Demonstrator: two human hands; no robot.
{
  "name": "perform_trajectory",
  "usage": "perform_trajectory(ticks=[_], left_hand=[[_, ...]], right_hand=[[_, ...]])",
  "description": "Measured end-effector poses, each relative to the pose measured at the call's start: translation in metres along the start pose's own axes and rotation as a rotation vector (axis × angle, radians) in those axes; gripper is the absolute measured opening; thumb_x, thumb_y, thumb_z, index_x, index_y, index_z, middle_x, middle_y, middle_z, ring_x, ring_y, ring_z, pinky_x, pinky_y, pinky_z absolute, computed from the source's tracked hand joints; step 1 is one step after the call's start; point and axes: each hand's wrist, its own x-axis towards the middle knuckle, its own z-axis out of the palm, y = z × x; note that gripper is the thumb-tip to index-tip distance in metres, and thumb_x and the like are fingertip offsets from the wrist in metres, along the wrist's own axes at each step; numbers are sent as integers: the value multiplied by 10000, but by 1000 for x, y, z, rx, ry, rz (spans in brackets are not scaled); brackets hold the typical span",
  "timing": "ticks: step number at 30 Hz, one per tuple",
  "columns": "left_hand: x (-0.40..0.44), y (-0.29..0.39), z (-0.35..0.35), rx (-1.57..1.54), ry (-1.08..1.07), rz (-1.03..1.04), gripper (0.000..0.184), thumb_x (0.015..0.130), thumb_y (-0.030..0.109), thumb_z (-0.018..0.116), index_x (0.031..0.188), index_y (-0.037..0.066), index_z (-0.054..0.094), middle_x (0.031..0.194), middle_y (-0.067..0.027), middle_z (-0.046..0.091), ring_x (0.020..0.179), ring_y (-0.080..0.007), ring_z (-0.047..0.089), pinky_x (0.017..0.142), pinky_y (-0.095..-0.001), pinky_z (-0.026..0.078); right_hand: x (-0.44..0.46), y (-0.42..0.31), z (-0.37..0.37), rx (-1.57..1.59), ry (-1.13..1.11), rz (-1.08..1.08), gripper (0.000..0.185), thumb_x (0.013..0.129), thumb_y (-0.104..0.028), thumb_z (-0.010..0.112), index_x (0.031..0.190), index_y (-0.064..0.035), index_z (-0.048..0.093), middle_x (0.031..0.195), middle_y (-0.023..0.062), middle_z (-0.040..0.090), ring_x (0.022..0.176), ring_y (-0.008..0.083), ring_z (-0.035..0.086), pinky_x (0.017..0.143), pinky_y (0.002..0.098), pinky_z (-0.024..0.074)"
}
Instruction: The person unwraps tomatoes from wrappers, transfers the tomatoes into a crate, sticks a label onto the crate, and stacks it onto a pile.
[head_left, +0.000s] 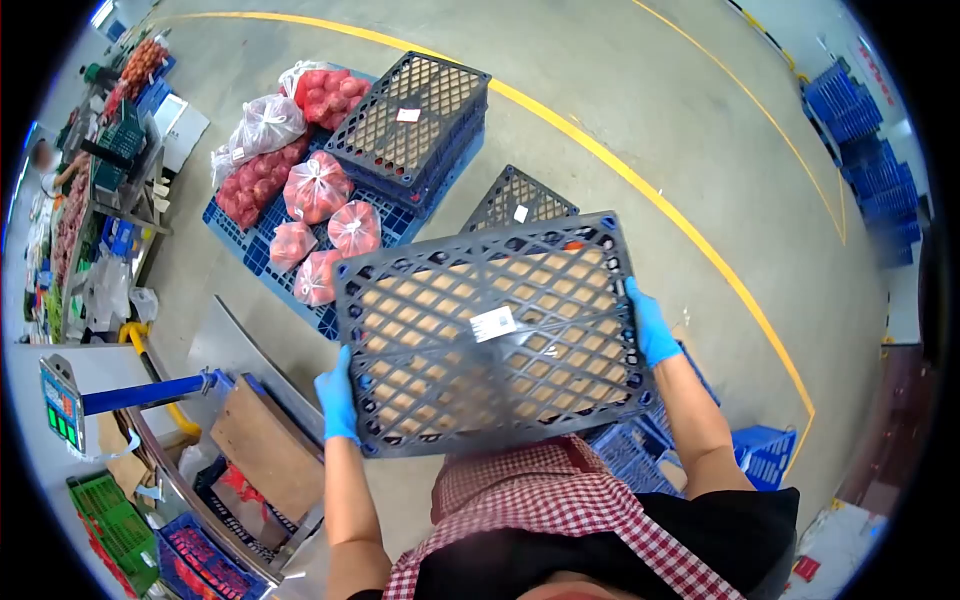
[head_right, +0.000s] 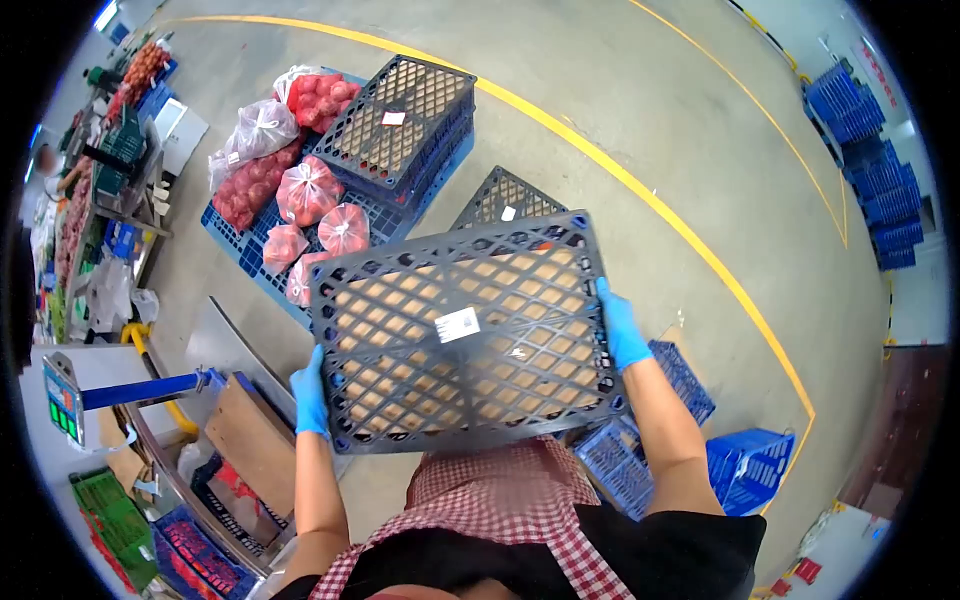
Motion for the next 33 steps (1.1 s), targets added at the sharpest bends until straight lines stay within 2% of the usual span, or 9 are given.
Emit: perform_trajectory(ticks=[2,4,6,13,20,25,26,29,33], left_hand=[[11,13,61,-37,-6,-59,375,820,348,666,667,6,645,575,-47,587,455,-128,503,455,-291,406],[44,8,112,-64,-29,-172,414,824,408,648,677,21,658,580,-45,591,455,-130,503,450,-279,397],[62,-7,155,-124,-30,-225,429,832,431,633,671,34,659,584,-43,591,473,-128,511,458,-276,403],[96,-92,267,-373,106,-557,375,841,379,645,764,12,649,646,-75,608,499,-167,542,457,-303,426],[151,-210,375,-647,277,-637,349,848,347,650,937,10,644,817,-69,639,665,-167,591,571,-311,477],[191,-269,410,-677,315,-613,405,899,365,569,1061,-3,615,955,-72,647,834,-194,601,739,-314,479],[194,-267,414,-616,336,-597,398,897,362,574,1046,-4,620,944,-71,648,805,-193,601,721,-316,481],[206,-296,421,-695,389,-594,316,873,288,617,1047,25,623,898,-38,637,744,-142,586,664,-272,469],[204,-296,420,-667,401,-648,280,884,245,602,1043,18,633,956,-51,649,808,-159,603,718,-276,482]], right_hand=[[41,-24,-20,43,3,-10,460,863,-495,553,767,-56,654,637,20,576,517,128,486,478,282,384],[66,-72,-4,183,113,-107,408,878,-442,556,799,-58,672,657,0,576,541,118,477,495,269,374],[116,-101,-12,-12,114,-99,402,874,-440,563,791,-62,671,650,-4,564,546,110,467,499,265,366],[320,-146,23,-306,-85,-62,413,870,-443,566,705,-72,638,593,-14,525,512,91,440,477,257,329],[551,-127,128,-551,-320,-118,381,872,-404,588,747,-54,671,630,-8,587,521,76,480,494,234,368],[616,-99,166,-549,-342,-64,394,879,-452,551,780,-88,664,666,-9,602,521,79,499,491,229,384],[625,-95,170,-520,-347,-37,401,868,-399,599,885,-8,681,753,33,639,623,98,560,591,228,447],[672,-62,176,-488,-319,-63,389,867,-400,600,837,-20,676,742,29,633,627,106,556,592,232,443],[653,-74,186,-496,-355,13,387,866,-442,576,750,-75,624,704,22,612,587,114,545,560,234,436]])
